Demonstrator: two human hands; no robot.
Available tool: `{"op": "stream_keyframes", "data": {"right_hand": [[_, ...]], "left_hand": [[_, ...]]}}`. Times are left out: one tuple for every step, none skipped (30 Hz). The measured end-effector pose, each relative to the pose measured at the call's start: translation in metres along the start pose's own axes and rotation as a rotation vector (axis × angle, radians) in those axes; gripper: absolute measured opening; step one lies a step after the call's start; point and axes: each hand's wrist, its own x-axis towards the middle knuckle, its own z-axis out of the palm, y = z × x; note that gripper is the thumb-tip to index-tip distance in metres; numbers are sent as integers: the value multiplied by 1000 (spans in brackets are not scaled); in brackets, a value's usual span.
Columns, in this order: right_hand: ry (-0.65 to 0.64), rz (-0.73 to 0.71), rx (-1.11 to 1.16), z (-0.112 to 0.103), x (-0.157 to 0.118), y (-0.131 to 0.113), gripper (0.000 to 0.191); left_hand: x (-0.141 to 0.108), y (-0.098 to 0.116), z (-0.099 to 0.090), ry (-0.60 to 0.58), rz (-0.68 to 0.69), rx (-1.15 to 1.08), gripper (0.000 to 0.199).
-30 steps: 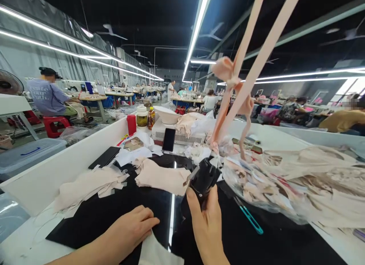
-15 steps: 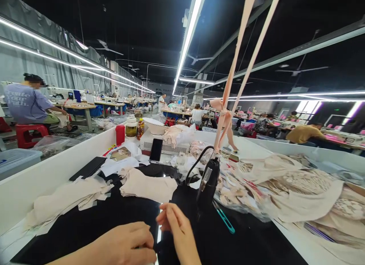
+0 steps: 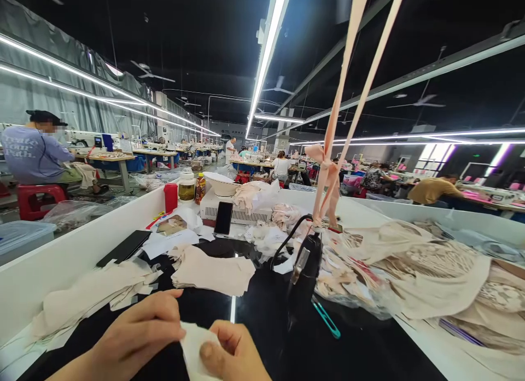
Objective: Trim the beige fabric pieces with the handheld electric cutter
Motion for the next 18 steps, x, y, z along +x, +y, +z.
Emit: {"op": "stream_keyframes", "data": {"right_hand": [[34, -32, -51, -3, 9, 3, 74], [75, -74, -109, -4, 15, 5, 72], [118, -116, -165, -4, 21, 6, 68], [150, -152, -218, -3, 24, 6, 65], [167, -181, -259, -1, 27, 6, 63], [167, -198, -286, 1, 30, 5, 60], [151, -200, -301, 3, 32, 3, 58], [126, -193, -309, 4, 35, 2, 56], [100, -185, -315, 6, 38, 1, 55], [78, -179, -322, 7, 41, 1, 55], [65, -177, -328, 8, 45, 0, 56], [65, -177, -331, 8, 49, 0, 57], [70, -177, -330, 8, 52, 0, 58], [76, -176, -322, 8, 56, 0, 59], [78, -171, -311, 8, 60, 0, 59], [77, -162, -300, 8, 63, 1, 60], [76, -153, -293, 7, 67, 2, 60], [77, -145, -292, 6, 70, 3, 60]], "left_hand": [[-11, -8, 8, 101, -193, -66, 19], [-21, -15, 16, 156, -434, -158, 20], [-29, -20, 24, 161, -630, -285, 31], [-36, -23, 32, 134, -796, -435, 44], [-40, -23, 39, 94, -917, -595, 56], [-42, -22, 45, 47, -990, -751, 65], [-42, -19, 49, 4, -1028, -885, 70], [-40, -15, 52, -25, -1043, -989, 71], [-36, -12, 54, -36, -1044, -1064, 70], [-32, -9, 55, -22, -1041, -1111, 68], [-28, -9, 56, 20, -1038, -1132, 65], [-24, -10, 56, 78, -1046, -1131, 63], [-21, -12, 56, 142, -1066, -1110, 62], [-18, -17, 55, 202, -1096, -1069, 61], [-17, -23, 55, 247, -1128, -1010, 62], [-16, -29, 53, 273, -1149, -927, 64], [-15, -35, 52, 285, -1152, -828, 66], [-14, -41, 50, 290, -1136, -725, 68]]}}
